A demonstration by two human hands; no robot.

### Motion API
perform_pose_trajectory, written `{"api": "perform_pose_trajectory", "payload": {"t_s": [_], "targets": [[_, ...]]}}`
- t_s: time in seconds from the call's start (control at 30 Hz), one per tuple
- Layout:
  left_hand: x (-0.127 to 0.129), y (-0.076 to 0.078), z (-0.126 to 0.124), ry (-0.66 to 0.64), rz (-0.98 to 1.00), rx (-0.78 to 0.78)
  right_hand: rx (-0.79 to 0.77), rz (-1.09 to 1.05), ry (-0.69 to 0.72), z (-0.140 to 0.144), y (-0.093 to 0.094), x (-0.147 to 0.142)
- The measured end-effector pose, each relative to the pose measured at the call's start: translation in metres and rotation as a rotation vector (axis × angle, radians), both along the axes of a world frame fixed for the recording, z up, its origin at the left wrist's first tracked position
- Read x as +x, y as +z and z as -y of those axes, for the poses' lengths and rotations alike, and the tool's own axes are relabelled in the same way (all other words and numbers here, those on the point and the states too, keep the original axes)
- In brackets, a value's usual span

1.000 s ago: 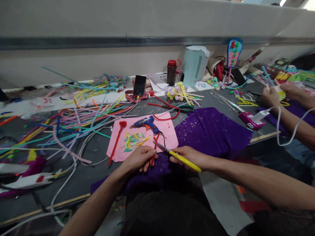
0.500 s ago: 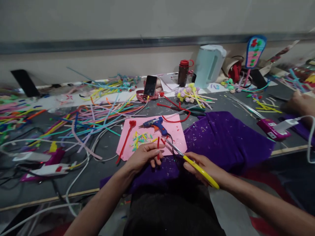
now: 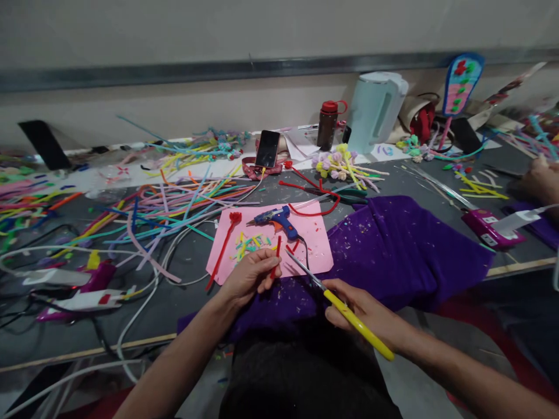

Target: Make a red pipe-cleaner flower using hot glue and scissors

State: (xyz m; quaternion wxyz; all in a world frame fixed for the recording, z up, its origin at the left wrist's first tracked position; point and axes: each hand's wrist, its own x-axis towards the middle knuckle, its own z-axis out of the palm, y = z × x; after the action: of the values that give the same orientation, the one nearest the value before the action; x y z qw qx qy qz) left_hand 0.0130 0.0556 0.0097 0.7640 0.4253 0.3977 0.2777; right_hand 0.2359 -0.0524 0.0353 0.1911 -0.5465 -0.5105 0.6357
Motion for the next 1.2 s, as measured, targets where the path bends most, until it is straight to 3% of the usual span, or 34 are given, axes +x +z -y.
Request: {"api": "perform_pose_trajectory", "payload": {"t_s": [0.27, 0.57, 0.8, 1.2], "targets": [[0.0, -0.001, -0.001, 0.054, 0.02, -0.015, 0.038, -0.034, -0.03, 0.003, 0.0, -0.002], [-0.002, -0.001, -0.003, 0.031, 0.075, -0.082, 0.124, 0.024, 0.0, 0.004, -0.001, -0.003], [-0.001, -0.001, -0.002, -0.028, 0.089, -0.102, 0.234, 0.104, 0.01, 0.0, -0.004, -0.006], [0.001, 0.0, 0.002, -0.137, 0.028, -0.08, 0.228, 0.089, 0.049, -0.005, 0.002, -0.018]]}}
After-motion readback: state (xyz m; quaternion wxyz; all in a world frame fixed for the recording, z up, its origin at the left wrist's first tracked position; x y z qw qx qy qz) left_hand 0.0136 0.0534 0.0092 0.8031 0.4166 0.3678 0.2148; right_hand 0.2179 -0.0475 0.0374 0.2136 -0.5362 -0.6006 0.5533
